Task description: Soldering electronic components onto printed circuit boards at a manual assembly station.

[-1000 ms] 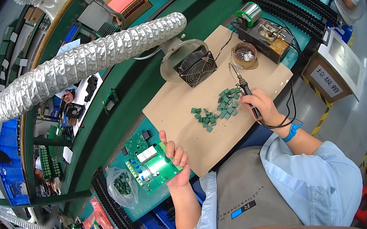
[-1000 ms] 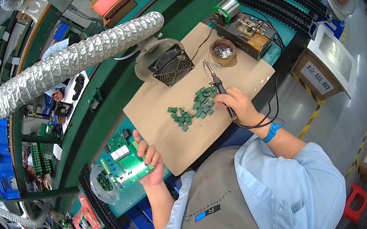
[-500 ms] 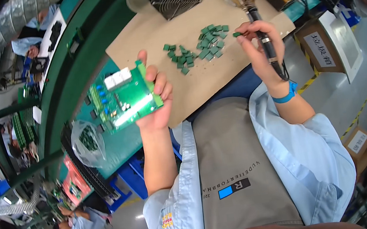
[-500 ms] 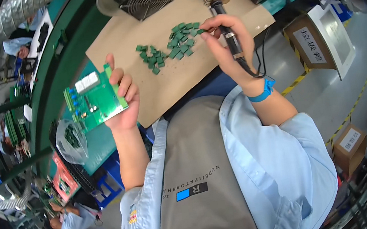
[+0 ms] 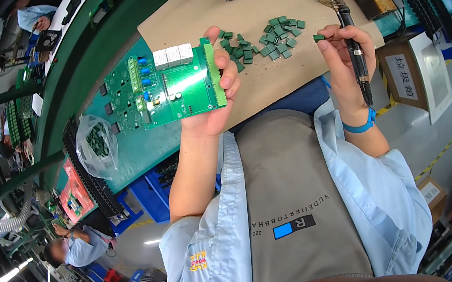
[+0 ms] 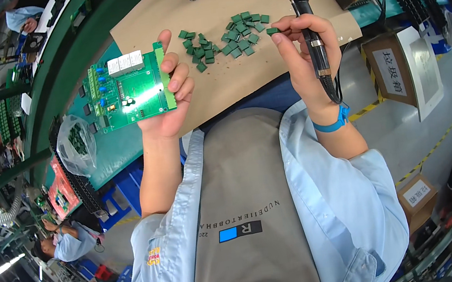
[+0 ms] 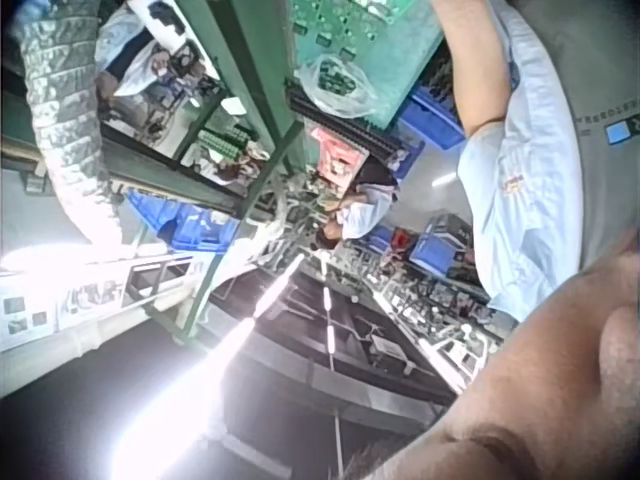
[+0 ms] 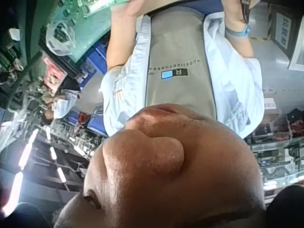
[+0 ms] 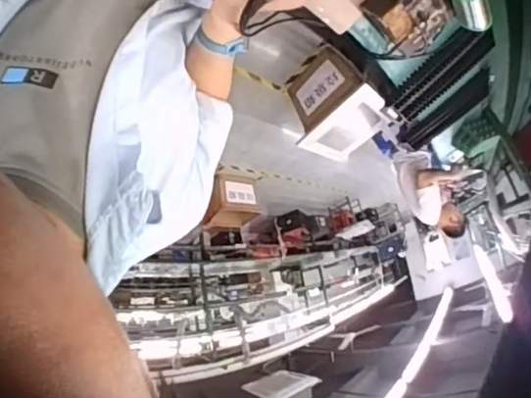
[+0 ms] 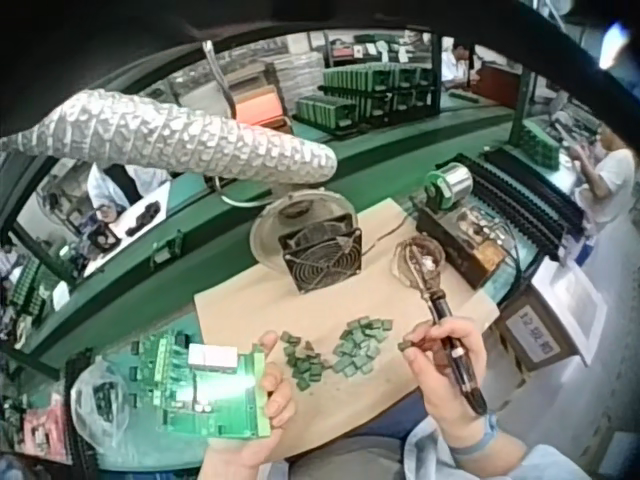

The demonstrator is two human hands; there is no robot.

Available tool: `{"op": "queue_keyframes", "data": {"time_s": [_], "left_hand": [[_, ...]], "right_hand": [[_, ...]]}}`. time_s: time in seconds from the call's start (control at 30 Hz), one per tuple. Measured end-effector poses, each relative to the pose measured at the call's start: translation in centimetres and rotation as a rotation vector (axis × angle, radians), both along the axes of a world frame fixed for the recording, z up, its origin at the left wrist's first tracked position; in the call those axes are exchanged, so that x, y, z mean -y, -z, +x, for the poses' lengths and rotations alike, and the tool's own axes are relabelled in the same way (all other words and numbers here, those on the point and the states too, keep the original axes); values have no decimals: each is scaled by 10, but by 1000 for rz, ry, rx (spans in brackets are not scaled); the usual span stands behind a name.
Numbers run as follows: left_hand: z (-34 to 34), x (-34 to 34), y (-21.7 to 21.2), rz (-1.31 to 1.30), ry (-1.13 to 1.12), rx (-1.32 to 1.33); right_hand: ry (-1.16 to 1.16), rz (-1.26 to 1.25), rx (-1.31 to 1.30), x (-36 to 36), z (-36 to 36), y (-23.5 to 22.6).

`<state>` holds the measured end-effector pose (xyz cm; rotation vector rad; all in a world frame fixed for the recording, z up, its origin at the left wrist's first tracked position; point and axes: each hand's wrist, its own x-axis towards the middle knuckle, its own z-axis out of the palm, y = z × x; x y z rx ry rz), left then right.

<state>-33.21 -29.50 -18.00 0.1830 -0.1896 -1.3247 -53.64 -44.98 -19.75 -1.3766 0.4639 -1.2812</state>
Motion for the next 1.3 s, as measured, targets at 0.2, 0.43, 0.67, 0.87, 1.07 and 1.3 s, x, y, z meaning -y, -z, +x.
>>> {"op": "queue_keyframes", "data": {"time_s": [0.2, 0.43, 0.67, 0.87, 1.07, 1.3], "left_hand": [[-3, -1, 5, 66, -58, 12], [-11, 2, -3, 107, -127, 159], [-15, -9, 1, 254, -158, 282], [-13, -14, 18, 344, -141, 351], [-26, -4, 14, 319, 25, 118], [-34, 6, 13, 287, 144, -126]], "right_hand": [[-12, 0, 4, 7, -2, 2], [-26, 36, 5, 5, -5, 0], [-62, 112, 79, 2, -1, -2], [-102, 77, 104, 2, 3, -2], [-143, 190, 133, -7, 1, -13], [-214, 183, 105, -16, 5, -20]]}}
